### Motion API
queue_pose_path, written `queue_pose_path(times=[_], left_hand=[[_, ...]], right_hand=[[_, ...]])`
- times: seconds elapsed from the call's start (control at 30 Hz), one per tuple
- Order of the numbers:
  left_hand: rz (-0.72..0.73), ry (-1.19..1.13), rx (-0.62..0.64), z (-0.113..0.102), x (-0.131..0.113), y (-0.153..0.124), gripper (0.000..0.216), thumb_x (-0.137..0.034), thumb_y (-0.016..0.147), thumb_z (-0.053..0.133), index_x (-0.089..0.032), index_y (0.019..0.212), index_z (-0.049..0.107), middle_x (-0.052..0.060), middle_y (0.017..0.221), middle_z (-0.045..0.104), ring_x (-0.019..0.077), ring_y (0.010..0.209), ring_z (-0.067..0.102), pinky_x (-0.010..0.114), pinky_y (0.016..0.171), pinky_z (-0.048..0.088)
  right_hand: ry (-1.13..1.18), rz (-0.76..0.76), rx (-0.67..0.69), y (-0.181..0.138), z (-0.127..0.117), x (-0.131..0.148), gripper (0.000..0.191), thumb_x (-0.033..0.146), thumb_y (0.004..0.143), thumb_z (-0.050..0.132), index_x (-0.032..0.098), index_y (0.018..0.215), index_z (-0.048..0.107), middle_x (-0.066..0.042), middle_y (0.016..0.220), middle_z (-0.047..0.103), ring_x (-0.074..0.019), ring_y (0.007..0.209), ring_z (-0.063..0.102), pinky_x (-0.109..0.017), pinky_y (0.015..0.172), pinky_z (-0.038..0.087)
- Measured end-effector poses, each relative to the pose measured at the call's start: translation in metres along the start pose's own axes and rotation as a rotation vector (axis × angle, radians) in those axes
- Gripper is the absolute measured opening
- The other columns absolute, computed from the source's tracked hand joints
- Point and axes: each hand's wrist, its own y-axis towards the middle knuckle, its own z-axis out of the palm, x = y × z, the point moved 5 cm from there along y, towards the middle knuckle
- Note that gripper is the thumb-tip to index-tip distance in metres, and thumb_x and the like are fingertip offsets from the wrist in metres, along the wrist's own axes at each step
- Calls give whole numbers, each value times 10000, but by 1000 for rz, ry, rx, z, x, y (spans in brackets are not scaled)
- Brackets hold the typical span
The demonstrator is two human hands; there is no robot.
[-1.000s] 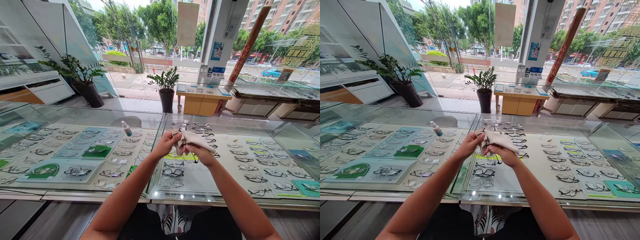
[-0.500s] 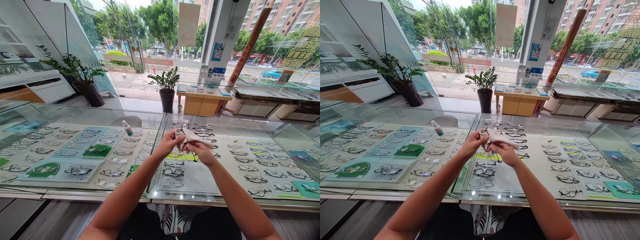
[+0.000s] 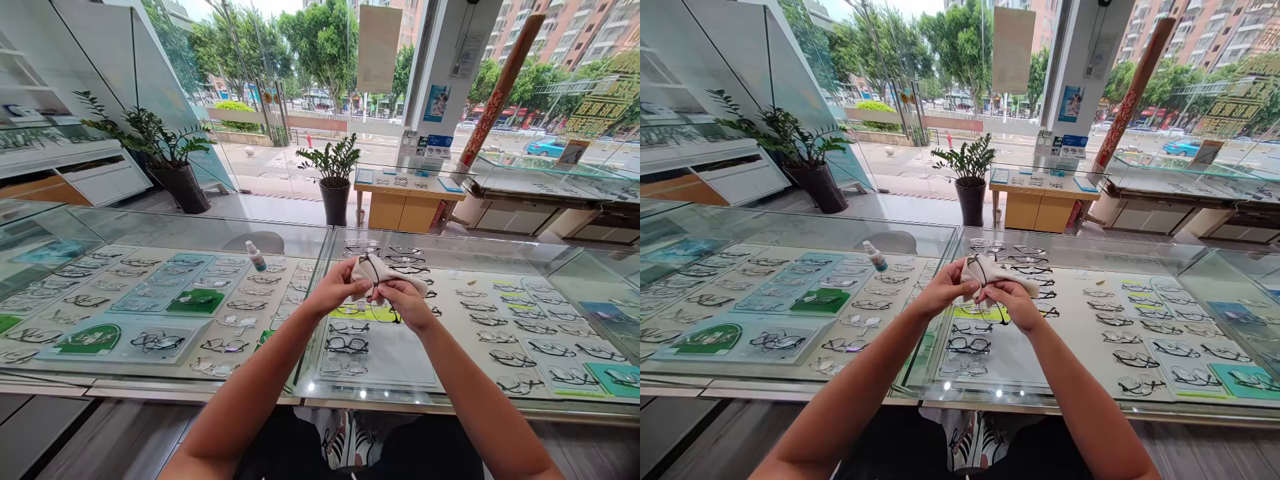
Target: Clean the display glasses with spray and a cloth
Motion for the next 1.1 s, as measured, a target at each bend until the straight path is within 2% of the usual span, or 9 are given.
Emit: queue_pose_path(times=[0.17,0.27,0.37,0.47,0.53,0.73,0.87,0.97,1.1], left_hand=[[15,36,-112,-2,9,4,507,-635,921,784,-165,872,600,1,631,658,121,486,586,229,486,466],[16,9,-91,-7,12,5,547,-677,941,738,-151,844,622,32,681,673,134,561,617,251,555,501],[-21,-68,25,-7,8,4,499,-612,902,819,-137,963,678,61,797,711,161,688,665,277,653,533],[-48,-86,72,-4,4,1,497,-475,835,922,-135,1114,692,42,834,710,126,668,630,230,602,470],[-35,-64,44,-3,3,1,515,-416,790,965,-136,1117,682,21,801,704,101,612,598,209,559,435],[0,-2,-41,-2,13,5,469,-569,897,838,-161,924,608,6,649,677,131,516,620,233,519,487],[-9,-24,-9,-5,13,4,507,-646,959,735,-148,931,647,36,702,689,151,581,645,265,576,512],[-36,-84,55,-6,9,2,489,-611,933,787,-136,993,690,65,807,714,175,712,685,290,678,534],[-50,-85,82,-6,5,0,472,-448,839,925,-140,1107,689,38,818,719,125,665,638,230,617,464]], right_hand=[[-55,23,43,-1,8,-5,457,647,890,798,194,851,846,-89,888,779,-206,803,559,-385,805,460],[-16,16,25,0,6,-2,421,611,893,803,199,815,840,-84,871,783,-217,831,592,-386,825,448],[62,37,10,1,2,2,382,570,866,826,202,764,829,-85,833,782,-235,858,623,-387,837,446],[105,45,7,1,1,3,371,560,848,839,202,752,826,-88,831,784,-229,845,612,-384,836,446],[87,43,9,1,2,0,377,569,856,836,201,778,835,-90,854,787,-218,832,593,-381,836,447],[-35,41,33,0,6,-9,448,631,872,815,185,842,847,-96,900,777,-207,815,562,-383,818,454],[-11,24,40,-1,5,-4,405,585,883,814,186,824,840,-89,878,773,-211,819,579,-380,819,456],[42,38,30,0,3,0,381,561,872,813,194,768,822,-89,830,774,-233,839,625,-394,843,463],[63,39,20,0,3,2,403,590,853,825,201,749,825,-90,817,780,-240,845,643,-397,838,462]])
